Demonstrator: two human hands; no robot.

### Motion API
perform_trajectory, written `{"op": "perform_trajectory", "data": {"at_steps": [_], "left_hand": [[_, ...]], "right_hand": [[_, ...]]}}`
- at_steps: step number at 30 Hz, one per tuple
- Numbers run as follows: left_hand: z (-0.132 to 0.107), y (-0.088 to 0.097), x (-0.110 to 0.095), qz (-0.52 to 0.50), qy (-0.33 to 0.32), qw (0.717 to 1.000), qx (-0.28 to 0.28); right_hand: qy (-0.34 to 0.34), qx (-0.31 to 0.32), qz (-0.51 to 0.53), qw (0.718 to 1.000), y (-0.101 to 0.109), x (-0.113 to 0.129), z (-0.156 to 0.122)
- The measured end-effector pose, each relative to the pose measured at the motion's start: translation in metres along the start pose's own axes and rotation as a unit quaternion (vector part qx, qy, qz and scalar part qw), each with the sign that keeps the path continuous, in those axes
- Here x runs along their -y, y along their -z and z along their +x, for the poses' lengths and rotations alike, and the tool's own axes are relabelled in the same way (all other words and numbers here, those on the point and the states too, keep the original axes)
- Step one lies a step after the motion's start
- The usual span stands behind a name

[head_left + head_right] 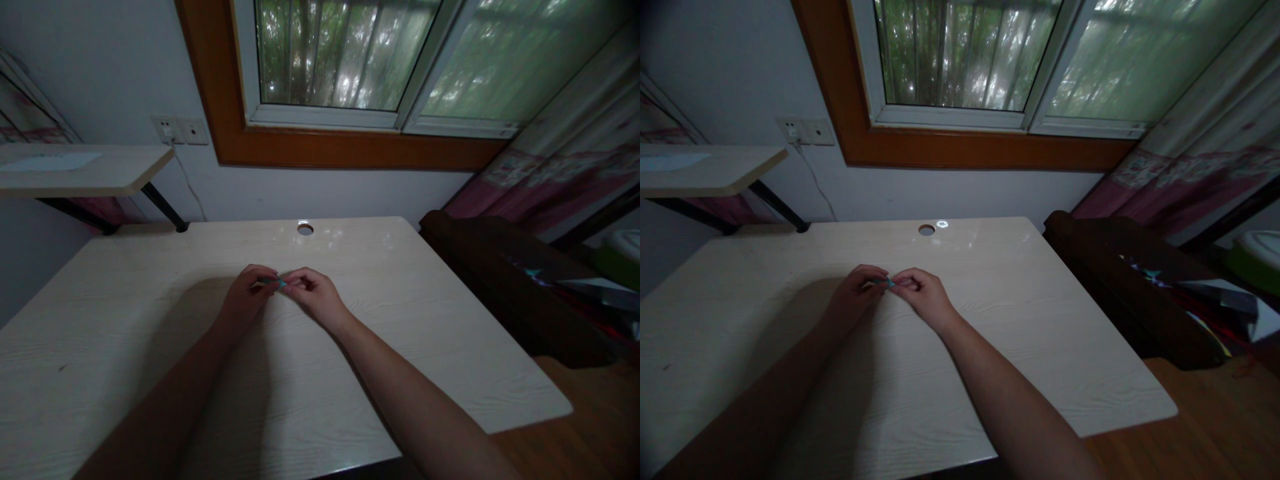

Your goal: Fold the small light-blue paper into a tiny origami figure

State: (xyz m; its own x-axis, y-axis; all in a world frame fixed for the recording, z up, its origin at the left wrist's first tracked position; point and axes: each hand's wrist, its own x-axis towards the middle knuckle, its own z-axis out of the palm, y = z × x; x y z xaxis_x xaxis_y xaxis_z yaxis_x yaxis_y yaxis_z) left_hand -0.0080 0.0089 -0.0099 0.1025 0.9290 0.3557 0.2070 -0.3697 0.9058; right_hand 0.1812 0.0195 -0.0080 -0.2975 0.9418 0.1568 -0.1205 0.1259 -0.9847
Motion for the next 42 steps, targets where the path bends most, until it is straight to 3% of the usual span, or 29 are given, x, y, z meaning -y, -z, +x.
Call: {"op": "perform_trajectory", "data": {"at_steps": [7,42], "left_hand": [[0.0001,0.0002,-0.0059,0.013,-0.008,1.000,-0.003],[0.0002,0.0005,0.0018,0.032,0.004,0.999,-0.014]], "right_hand": [[0.000,-0.003,0.009,1.000,0.0010,-0.0012,-0.0005],[-0.019,-0.005,0.083,0.996,0.0011,0.0015,-0.0003]]}}
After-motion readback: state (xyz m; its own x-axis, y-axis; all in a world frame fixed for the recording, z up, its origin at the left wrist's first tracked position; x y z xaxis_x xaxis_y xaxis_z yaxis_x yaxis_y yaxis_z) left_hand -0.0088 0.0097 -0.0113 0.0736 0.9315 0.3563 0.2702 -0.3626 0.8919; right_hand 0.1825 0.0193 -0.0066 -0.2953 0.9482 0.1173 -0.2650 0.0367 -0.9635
